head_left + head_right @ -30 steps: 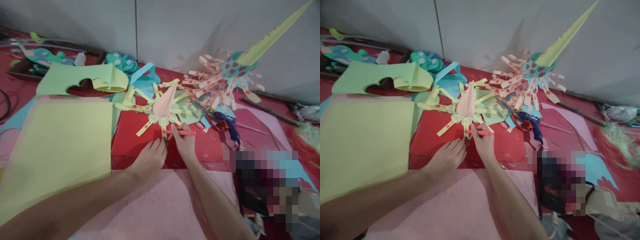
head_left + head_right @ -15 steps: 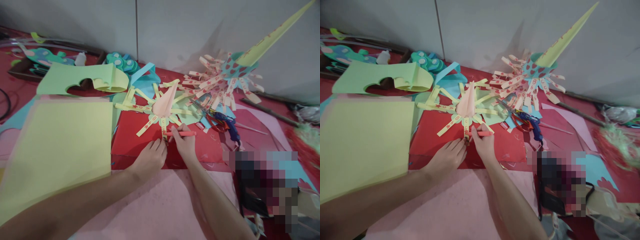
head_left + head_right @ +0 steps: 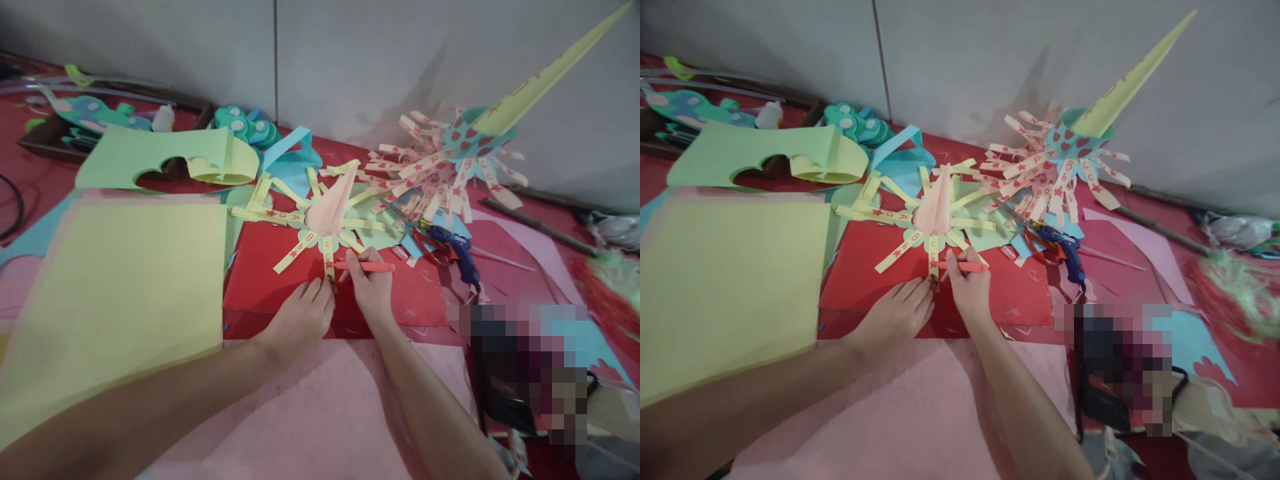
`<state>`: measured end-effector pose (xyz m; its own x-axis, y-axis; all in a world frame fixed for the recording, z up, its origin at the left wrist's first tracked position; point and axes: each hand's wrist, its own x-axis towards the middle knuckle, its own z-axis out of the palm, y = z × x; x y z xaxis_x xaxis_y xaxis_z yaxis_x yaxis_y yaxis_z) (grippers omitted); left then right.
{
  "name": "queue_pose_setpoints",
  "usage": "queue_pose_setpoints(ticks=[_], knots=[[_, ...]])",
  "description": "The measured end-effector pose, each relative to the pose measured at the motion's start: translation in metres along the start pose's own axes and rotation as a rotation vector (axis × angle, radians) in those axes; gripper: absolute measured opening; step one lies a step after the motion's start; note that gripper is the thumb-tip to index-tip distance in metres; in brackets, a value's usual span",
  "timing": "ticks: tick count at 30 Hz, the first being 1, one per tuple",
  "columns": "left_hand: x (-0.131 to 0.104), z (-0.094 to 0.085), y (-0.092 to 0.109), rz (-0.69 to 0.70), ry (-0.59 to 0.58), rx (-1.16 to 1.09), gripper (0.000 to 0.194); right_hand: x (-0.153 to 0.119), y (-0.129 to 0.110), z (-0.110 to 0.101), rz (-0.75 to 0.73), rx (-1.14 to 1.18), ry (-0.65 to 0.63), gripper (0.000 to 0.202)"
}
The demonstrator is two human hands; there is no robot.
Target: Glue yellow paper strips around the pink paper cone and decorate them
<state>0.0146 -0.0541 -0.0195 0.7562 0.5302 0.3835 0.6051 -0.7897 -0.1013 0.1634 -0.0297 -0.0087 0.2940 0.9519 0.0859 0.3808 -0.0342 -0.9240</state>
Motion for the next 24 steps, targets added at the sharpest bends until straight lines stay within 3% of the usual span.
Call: queue_pose_setpoints(ticks=[24], knots=[[-0.0006,0.0015,0.0004,-0.012,0.002,-0.026,0.025,0.0007,-0.0001,0.0001,0.021,0.028,-0.023,0.031]])
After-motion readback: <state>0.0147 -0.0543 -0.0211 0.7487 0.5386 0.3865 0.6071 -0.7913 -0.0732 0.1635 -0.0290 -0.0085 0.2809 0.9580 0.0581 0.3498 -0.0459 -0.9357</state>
